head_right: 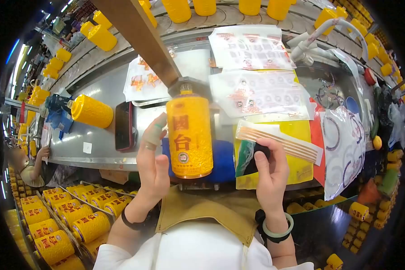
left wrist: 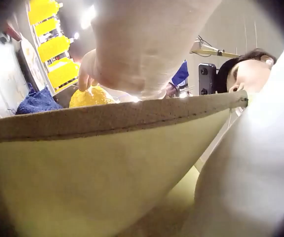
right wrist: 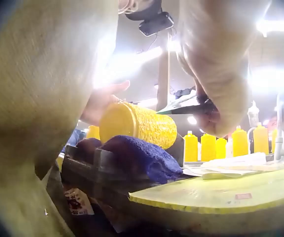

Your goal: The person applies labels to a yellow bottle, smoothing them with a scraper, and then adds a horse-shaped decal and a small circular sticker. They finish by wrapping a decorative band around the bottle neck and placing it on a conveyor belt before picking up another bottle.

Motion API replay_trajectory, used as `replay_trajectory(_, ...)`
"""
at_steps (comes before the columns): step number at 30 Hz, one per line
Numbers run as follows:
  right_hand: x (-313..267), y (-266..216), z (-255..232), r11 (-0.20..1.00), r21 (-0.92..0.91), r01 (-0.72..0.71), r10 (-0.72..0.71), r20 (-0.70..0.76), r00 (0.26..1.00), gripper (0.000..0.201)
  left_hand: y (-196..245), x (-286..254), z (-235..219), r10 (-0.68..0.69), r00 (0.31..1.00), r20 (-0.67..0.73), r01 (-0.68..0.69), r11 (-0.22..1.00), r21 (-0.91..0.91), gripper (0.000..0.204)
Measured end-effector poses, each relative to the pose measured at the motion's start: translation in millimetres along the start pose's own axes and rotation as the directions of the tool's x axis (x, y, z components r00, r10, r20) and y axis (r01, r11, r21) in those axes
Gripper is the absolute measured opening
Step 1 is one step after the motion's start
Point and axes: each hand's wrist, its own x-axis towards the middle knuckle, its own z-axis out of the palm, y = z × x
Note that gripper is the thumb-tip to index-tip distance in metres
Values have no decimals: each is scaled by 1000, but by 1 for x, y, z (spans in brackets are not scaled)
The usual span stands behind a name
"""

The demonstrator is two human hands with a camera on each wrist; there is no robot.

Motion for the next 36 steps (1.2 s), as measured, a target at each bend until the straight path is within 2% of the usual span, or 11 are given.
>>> replay_trajectory(6,2,2,-8,999,-20,-36,36,7,999,21,0,-11,-3,150,983,107,-176,938,299,81)
replay_trajectory(10,3,4,0,996,35,-81,79,53,996,21,17,-14,3,74,990,122,-114,927,358,85)
replay_trajectory(12,2,6,6,993,75,-93,87,84,993,21,27,-10,4,65,972,227,-175,845,505,87)
replay_trajectory(22,3,8,6,983,99,-157,142,143,980,23,35,-12,8,36,958,286,-191,822,536,84)
replay_trajectory(23,7,6,7,983,100,-156,141,142,980,23,35,-13,7,55,954,294,-206,833,514,82)
replay_trajectory(25,21,-3,11,994,-96,51,-28,232,972,26,35,-14,4,78,950,304,-227,841,491,80)
replay_trajectory(28,38,-23,21,972,-166,169,-121,269,956,26,33,-16,-2,25,956,292,-131,928,348,77)
replay_trajectory(30,52,-25,30,935,-156,318,-241,376,895,26,33,-16,-5,-63,983,170,55,997,49,74)
replay_trajectory(31,59,-22,36,935,-153,320,-244,377,894,26,30,-17,-6,-62,984,167,55,997,52,74)
replay_trajectory(34,83,-21,43,737,-267,621,-538,324,778,27,24,-14,-3,-284,959,-14,277,944,-181,64)
replay_trajectory(36,90,-25,42,749,-260,610,-551,269,790,25,13,-4,-10,-381,920,89,391,883,-261,62)
